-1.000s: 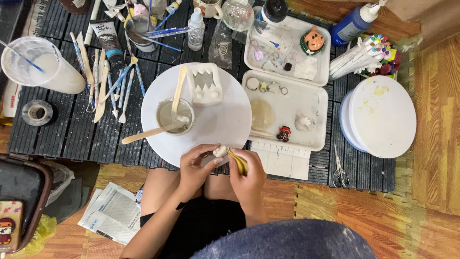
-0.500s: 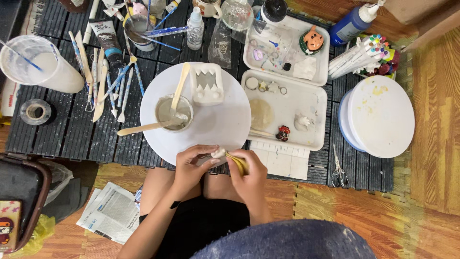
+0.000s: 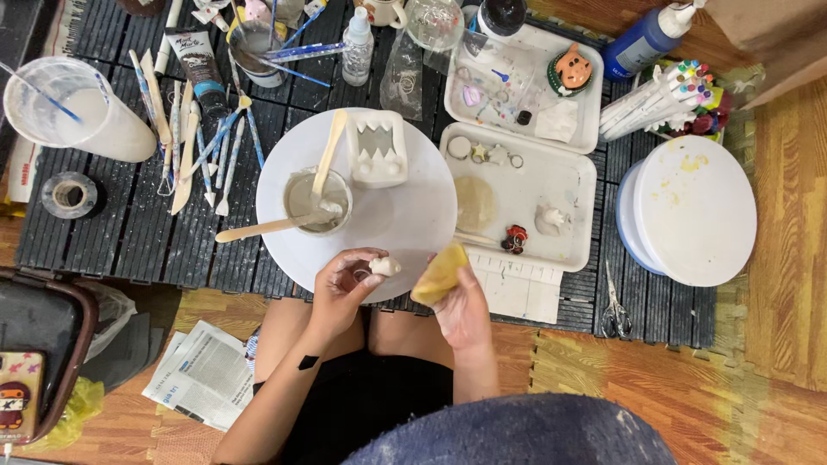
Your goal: The person sits on the floor and uses a sponge to wipe a small white figurine and a larger white mold. They then use a paintbrush to apply a white substance to the figurine before returning to wipe the mold with the sponge.
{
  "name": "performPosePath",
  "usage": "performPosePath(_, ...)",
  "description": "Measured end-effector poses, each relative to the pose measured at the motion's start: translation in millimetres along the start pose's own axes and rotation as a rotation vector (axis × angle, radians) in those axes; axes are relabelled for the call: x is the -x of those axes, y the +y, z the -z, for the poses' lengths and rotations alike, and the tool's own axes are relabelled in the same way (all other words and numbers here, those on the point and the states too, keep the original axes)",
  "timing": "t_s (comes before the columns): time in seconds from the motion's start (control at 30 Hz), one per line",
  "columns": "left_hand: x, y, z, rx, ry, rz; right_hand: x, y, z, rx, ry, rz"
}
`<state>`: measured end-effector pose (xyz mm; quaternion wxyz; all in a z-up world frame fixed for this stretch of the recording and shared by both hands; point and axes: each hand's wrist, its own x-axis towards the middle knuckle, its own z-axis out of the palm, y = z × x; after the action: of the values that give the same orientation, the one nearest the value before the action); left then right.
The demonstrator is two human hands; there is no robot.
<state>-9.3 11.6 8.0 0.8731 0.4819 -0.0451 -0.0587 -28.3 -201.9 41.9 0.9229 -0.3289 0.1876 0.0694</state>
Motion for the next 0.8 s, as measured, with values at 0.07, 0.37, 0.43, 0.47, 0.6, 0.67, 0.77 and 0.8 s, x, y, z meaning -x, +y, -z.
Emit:
performPosePath(0.07,0,1,-2,-0.013,0.006,0.012,0,1,-6,0.197,0.041,0.076)
performPosePath(0.37,4,-7,5,-0.027,-0.007,0.033,-11,-15,-58,1.235,-0.011,0.441)
performPosePath(0.43,5,-12,10,-0.003,-0.005,0.044,-12,-17,-75,1.438,-0.129,0.514)
performPosePath(0.47,5,-15,12,0.018,0.001,0.044,-12,-19,-84,1.478,-0.161,0.559)
performPosePath(0.6,6,-21,19,0.245,0.020,0.053,-24,-24,-107,1.553,-0.232,0.748)
performPosePath(0.67,7,-21,23,0.255,0.046,0.100,-34,-25,-111,1.542,-0.233,0.807)
performPosePath(0.77,6,-21,26,0.286,0.063,0.117,-54,-30,-117,1.482,-0.227,0.776)
performPosePath(0.8,5,-22,26,0.299,0.065,0.113,-62,-31,-121,1.440,-0.226,0.726)
